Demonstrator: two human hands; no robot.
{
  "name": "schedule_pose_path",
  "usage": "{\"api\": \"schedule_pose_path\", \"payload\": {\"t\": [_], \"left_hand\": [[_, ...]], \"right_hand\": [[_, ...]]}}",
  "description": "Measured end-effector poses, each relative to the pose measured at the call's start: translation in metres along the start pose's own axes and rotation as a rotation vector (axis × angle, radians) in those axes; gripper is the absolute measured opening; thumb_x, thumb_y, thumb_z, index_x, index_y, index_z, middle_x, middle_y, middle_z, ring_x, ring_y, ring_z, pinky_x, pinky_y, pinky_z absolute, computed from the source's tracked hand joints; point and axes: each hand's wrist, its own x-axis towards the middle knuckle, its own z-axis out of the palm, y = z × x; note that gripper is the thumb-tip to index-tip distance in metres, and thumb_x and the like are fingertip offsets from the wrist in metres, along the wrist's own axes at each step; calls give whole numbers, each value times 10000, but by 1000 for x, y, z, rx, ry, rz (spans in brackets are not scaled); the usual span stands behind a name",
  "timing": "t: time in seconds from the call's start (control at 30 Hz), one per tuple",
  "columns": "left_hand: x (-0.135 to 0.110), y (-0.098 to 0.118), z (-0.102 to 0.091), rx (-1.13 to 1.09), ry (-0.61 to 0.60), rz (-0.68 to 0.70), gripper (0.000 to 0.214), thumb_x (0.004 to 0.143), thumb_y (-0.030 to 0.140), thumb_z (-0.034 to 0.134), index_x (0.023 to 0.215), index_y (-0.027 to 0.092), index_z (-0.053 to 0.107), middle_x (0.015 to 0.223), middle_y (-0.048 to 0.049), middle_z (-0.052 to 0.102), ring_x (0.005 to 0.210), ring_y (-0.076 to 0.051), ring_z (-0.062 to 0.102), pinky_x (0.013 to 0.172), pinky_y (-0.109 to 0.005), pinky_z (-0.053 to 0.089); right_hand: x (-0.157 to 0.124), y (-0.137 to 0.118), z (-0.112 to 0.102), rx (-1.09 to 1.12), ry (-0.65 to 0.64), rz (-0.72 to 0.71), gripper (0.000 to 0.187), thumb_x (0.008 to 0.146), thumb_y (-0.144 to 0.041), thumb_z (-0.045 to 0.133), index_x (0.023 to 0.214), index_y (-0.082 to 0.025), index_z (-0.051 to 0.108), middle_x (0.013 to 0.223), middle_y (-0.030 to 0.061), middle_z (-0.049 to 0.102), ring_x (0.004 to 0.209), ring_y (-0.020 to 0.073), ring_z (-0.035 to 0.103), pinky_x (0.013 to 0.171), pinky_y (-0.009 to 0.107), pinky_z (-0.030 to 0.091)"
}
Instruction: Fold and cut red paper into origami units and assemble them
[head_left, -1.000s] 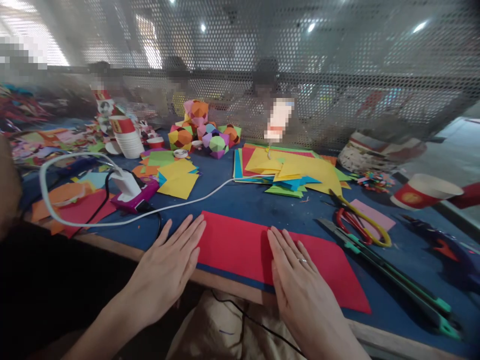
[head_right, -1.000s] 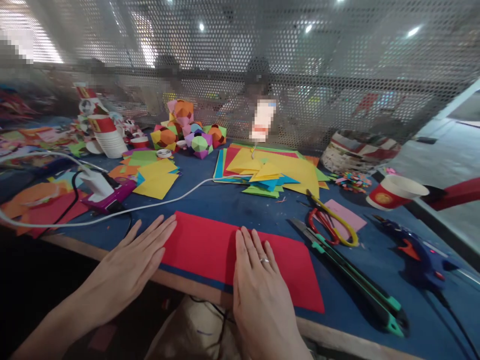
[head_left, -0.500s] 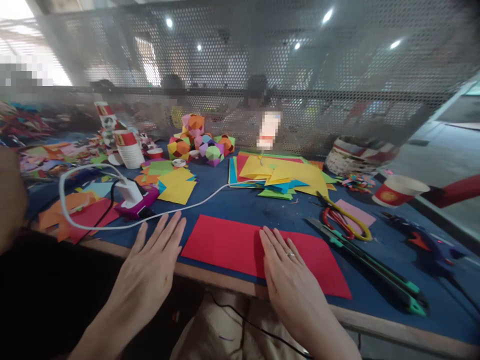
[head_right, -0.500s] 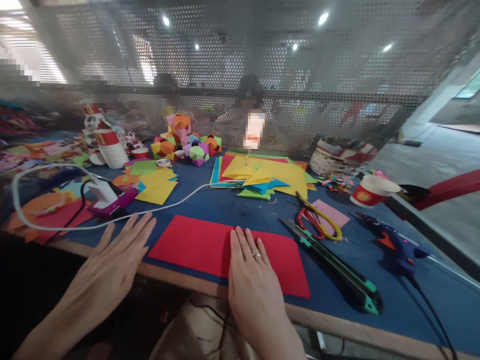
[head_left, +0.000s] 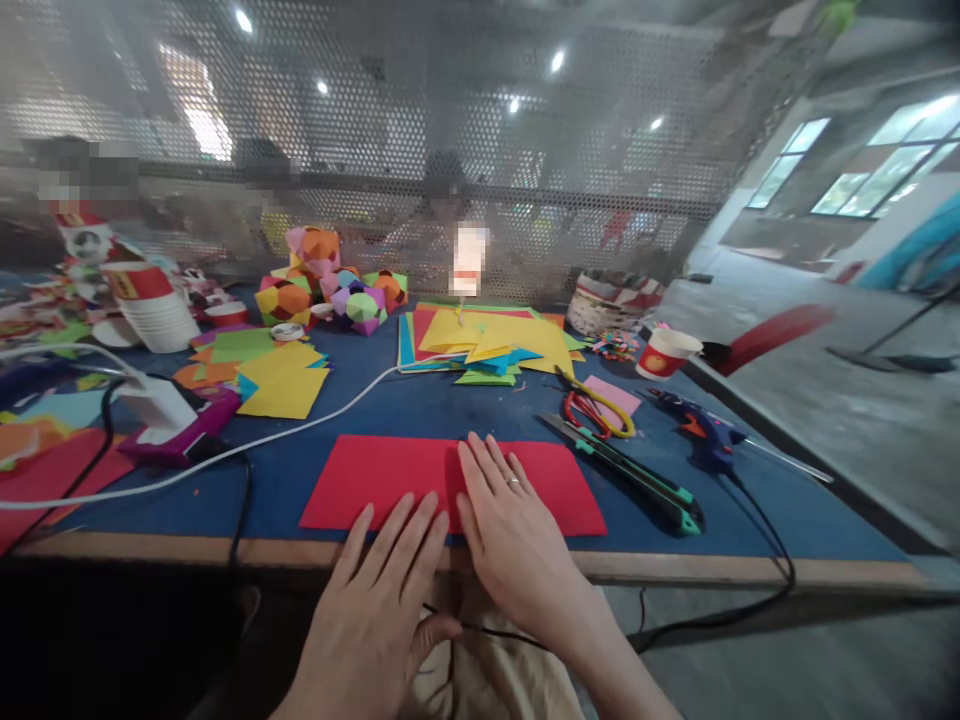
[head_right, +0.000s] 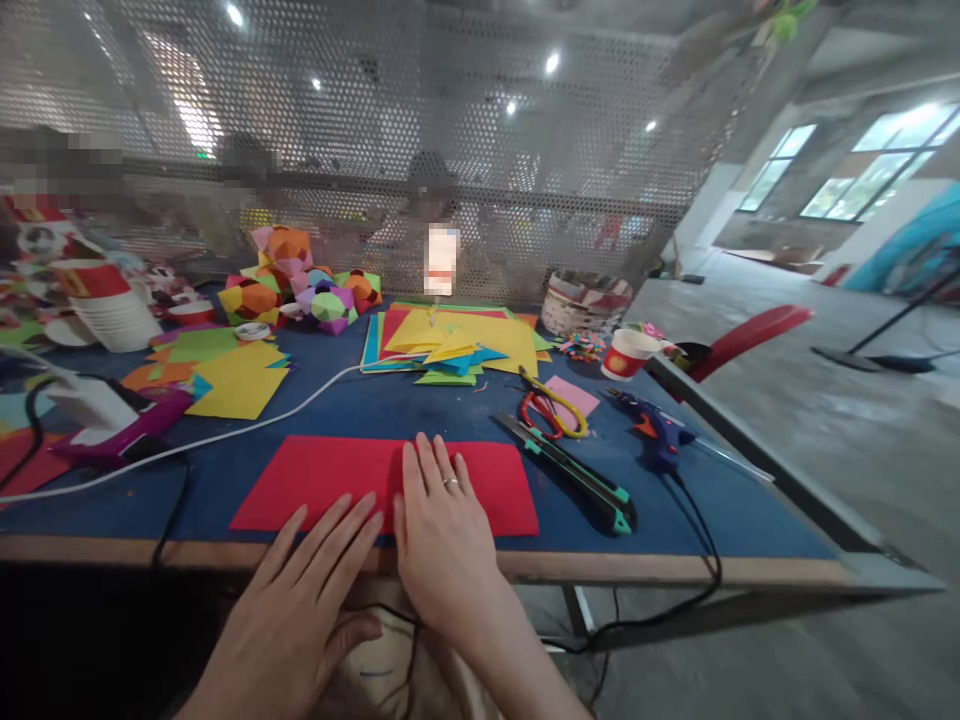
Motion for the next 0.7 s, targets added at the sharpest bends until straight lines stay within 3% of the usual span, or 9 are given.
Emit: {"api": "schedule_pose_path", "payload": {"t": [0.13,0.3,0.47,0.6,0.7], "left_hand": [[-1,-1,3,-35,23,-8,501,1006,451,418,1314,103,606,1375,-99,658,1245,-253,601,1265,-386,112],[-7,-9,9,-61,20,77,608,984,501,427,1389,63,542,1381,-163,638,1252,-301,566,1263,-435,101],[-18,-15,23,-77,27,90,794,963,558,449,1567,62,306,1402,-187,612,1378,-316,454,1260,-483,105],[-24,-15,29,-78,-17,67,797,952,505,492,1588,83,261,1464,-172,563,1509,-273,294,1272,-467,101],[-27,-16,29,-91,-28,47,781,959,505,487,1591,106,260,1457,-167,572,1500,-274,325,1262,-488,152]], "right_hand": [[0,-15,0,65,19,56,573,1021,-221,327,1566,-46,303,1631,176,228,1519,337,192,1211,558,278],[-6,-16,-1,104,86,91,554,1053,-284,285,1558,-61,337,1615,160,313,1516,330,232,1217,574,263],[-21,10,-5,56,95,146,552,1047,-270,305,1560,-68,331,1618,135,307,1513,320,252,1216,579,274],[-40,40,-7,-7,89,223,558,1029,-222,315,1565,-67,315,1618,123,289,1510,325,263,1211,592,278],[-53,60,-7,-68,105,286,570,1010,-205,332,1564,-76,325,1626,103,259,1513,362,225,1185,604,323]]}}
